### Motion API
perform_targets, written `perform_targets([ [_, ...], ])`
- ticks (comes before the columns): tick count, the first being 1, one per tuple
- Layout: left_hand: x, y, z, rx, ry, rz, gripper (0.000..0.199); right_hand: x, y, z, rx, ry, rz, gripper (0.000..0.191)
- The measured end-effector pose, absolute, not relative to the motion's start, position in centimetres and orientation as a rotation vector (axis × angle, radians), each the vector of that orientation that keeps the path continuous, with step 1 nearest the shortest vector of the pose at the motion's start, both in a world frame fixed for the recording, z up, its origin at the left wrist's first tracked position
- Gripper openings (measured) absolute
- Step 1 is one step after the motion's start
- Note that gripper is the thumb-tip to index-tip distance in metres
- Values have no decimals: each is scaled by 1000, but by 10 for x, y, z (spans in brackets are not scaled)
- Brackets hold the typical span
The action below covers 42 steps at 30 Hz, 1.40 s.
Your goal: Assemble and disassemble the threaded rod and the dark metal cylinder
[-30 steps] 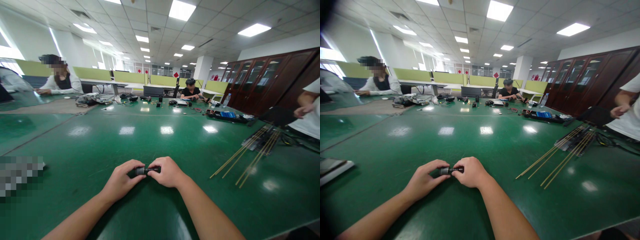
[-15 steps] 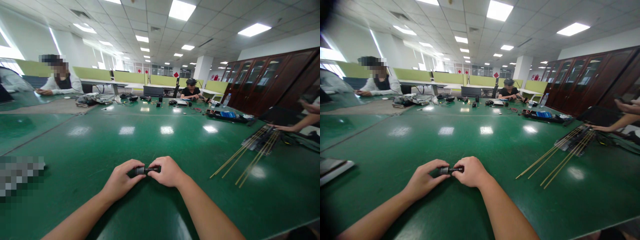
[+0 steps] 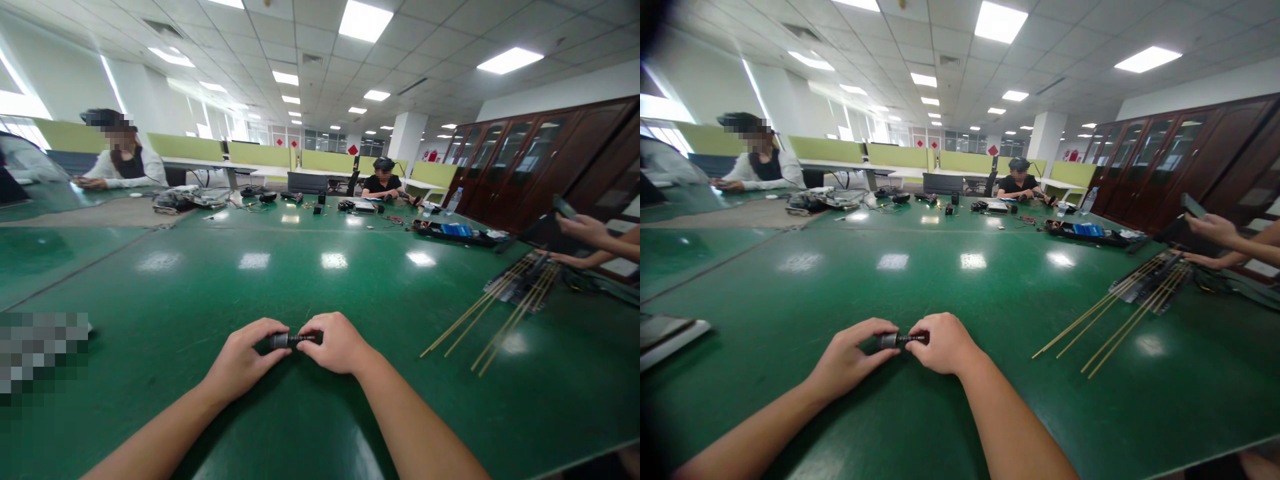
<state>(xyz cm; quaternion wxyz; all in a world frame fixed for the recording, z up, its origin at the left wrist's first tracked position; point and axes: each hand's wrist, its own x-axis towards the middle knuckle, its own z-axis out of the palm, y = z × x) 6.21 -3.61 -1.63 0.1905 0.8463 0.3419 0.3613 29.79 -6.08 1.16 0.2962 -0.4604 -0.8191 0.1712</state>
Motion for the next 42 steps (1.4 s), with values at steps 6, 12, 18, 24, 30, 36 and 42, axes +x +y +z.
perform_targets([
  [6, 63, -36, -16, 2375, 974, 1012, 27, 298, -60, 11, -1222, -2174, 456, 15],
  [12, 63, -37, -15, 2387, 952, 1020, 27, 298, -60, 11, -1225, -2183, 457, 15],
  [18, 62, -36, -14, 2375, 971, 1029, 27, 300, -60, 13, -1237, -2181, 451, 16],
  [24, 63, -37, -14, 2379, 976, 1037, 27, 300, -61, 15, -1274, -2187, 456, 17],
  [30, 63, -37, -12, 2369, 984, 1059, 26, 301, -62, 17, -1279, -2193, 450, 17],
  [36, 61, -36, -13, 2377, 986, 1054, 26, 301, -61, 16, -1270, -2188, 450, 16],
  [42, 60, -36, -14, 2370, 993, 1044, 27, 302, -61, 14, -1253, -2179, 443, 16],
])
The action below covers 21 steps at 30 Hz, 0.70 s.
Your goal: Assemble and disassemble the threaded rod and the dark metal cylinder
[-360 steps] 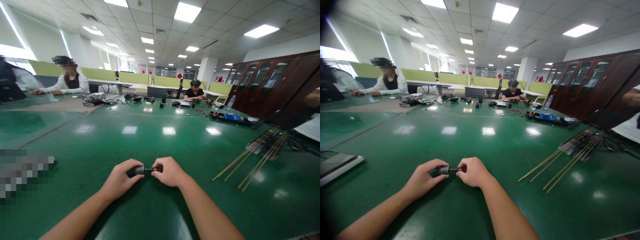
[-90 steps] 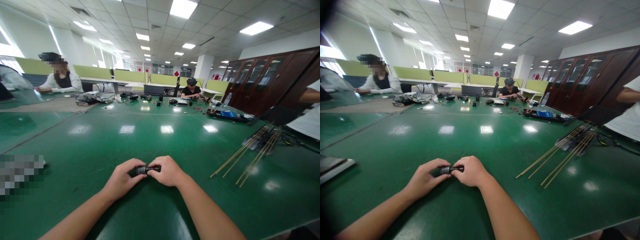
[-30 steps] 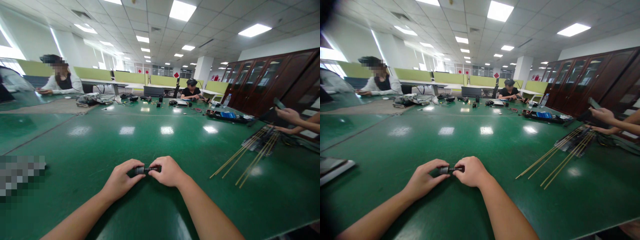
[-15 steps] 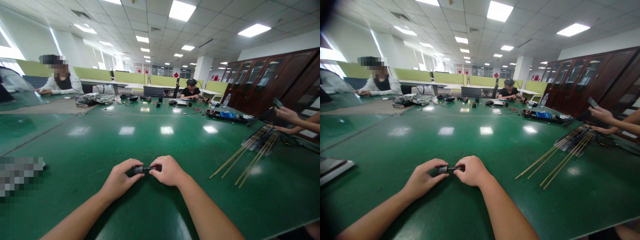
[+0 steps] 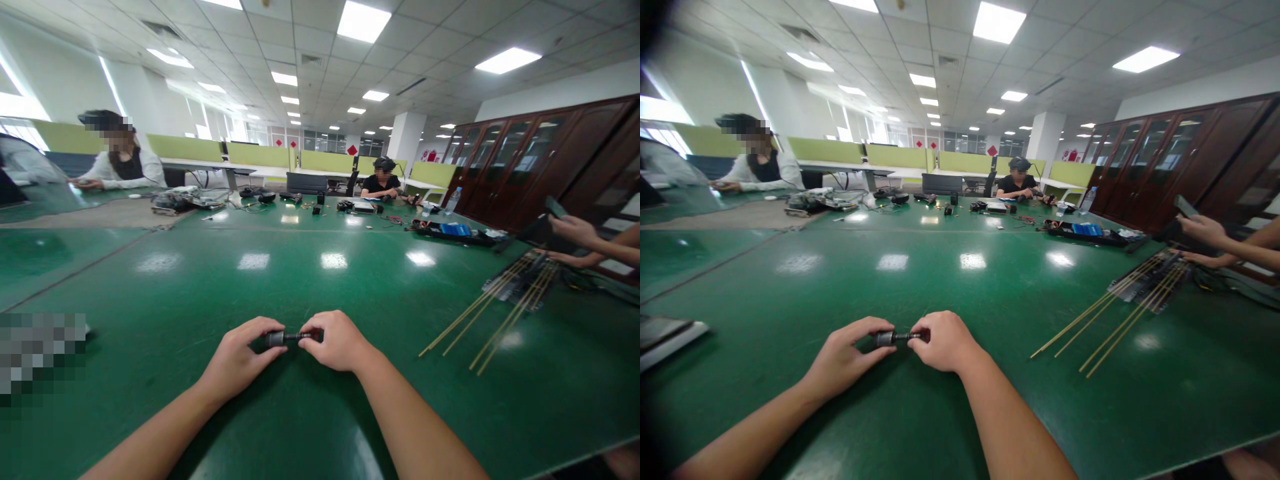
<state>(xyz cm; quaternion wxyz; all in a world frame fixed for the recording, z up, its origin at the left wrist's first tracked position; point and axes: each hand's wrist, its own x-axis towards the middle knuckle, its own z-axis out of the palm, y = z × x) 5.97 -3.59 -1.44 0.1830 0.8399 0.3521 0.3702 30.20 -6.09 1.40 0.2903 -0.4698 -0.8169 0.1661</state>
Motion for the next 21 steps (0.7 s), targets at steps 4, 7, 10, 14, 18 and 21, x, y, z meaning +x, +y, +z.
perform_targets([
  [4, 60, -35, -14, 2372, 988, 1051, 27, 302, -61, 16, -1268, -2184, 443, 16],
  [7, 60, -34, -14, 2374, 993, 1053, 28, 303, -61, 17, -1276, -2184, 441, 16],
  [10, 60, -35, -14, 2370, 996, 1050, 28, 303, -61, 17, -1274, -2181, 438, 15],
  [14, 59, -35, -14, 2372, 996, 1060, 27, 303, -61, 18, -1293, -2183, 441, 15],
  [18, 59, -34, -13, 2381, 1003, 1072, 28, 303, -61, 17, -1295, -2177, 439, 16],
  [21, 59, -33, -13, 2384, 1009, 1078, 28, 305, -60, 17, -1291, -2175, 444, 16],
])
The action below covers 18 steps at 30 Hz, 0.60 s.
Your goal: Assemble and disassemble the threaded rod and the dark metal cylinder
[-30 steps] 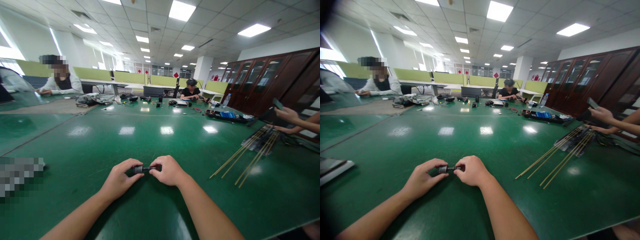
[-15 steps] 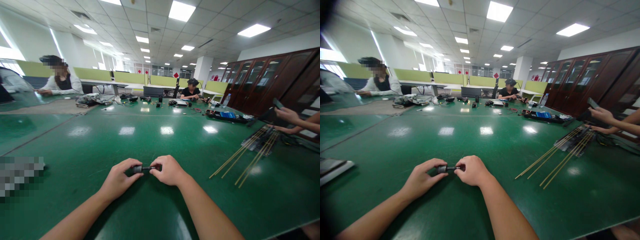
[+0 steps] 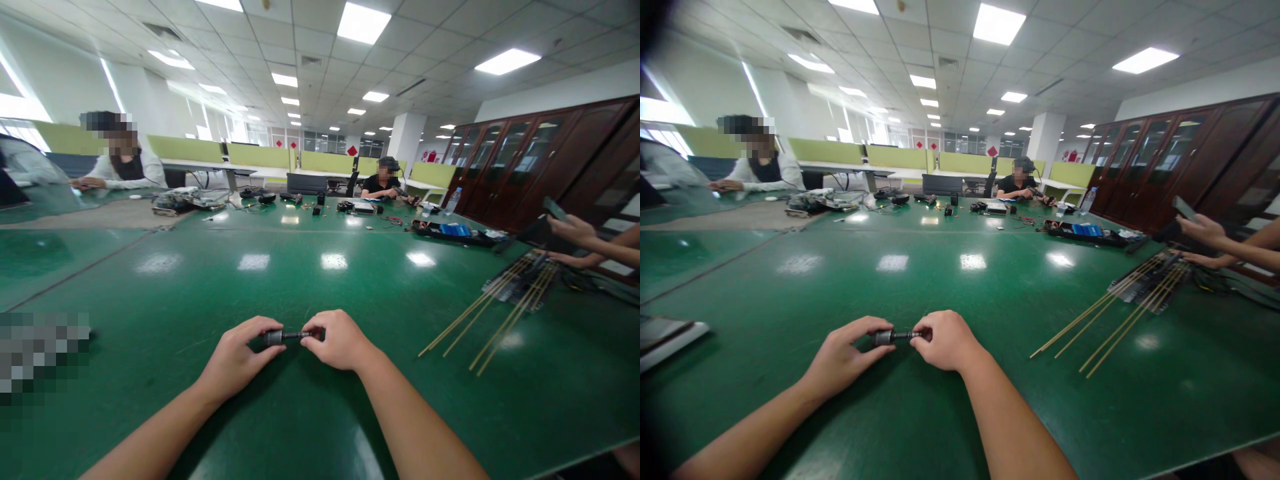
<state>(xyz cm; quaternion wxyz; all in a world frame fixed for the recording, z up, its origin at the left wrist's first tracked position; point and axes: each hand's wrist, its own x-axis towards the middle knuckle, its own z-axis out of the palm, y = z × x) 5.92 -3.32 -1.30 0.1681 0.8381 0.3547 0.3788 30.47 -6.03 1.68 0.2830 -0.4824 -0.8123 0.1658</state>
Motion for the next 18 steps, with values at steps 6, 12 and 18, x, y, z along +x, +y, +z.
perform_targets([
  [6, 58, -33, -12, 2377, 1018, 1076, 27, 306, -59, 17, -1292, -2163, 449, 16],
  [12, 58, -33, -13, 2372, 1007, 1097, 27, 306, -59, 17, -1314, -2161, 451, 16],
  [18, 58, -32, -12, 2366, 1021, 1085, 28, 308, -58, 15, -1296, -2151, 448, 16],
])
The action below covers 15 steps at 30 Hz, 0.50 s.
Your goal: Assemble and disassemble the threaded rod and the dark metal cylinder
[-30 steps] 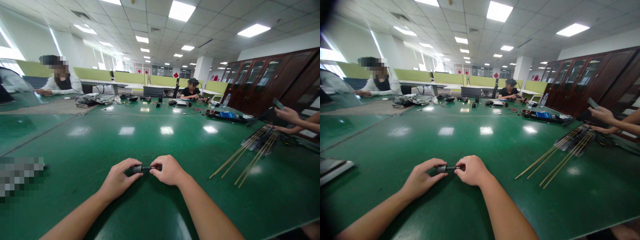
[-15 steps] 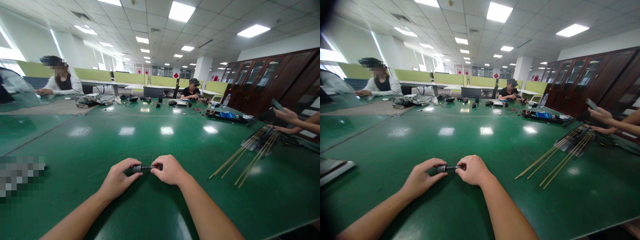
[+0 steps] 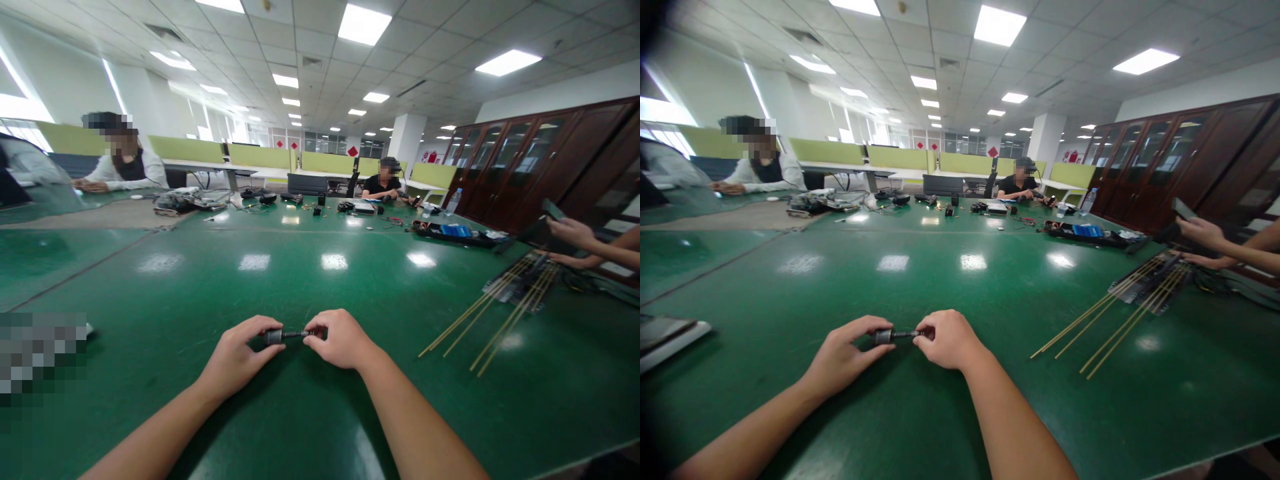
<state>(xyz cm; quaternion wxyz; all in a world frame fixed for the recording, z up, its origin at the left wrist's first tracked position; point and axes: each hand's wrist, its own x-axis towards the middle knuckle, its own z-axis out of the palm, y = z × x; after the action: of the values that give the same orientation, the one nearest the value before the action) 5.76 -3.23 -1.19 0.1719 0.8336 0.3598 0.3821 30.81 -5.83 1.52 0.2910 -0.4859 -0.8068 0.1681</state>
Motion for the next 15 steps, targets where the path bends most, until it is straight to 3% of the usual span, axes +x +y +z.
perform_targets([
  [15, 55, -32, -13, 2362, 1027, 1074, 29, 310, -57, 15, -1303, -2140, 458, 17],
])
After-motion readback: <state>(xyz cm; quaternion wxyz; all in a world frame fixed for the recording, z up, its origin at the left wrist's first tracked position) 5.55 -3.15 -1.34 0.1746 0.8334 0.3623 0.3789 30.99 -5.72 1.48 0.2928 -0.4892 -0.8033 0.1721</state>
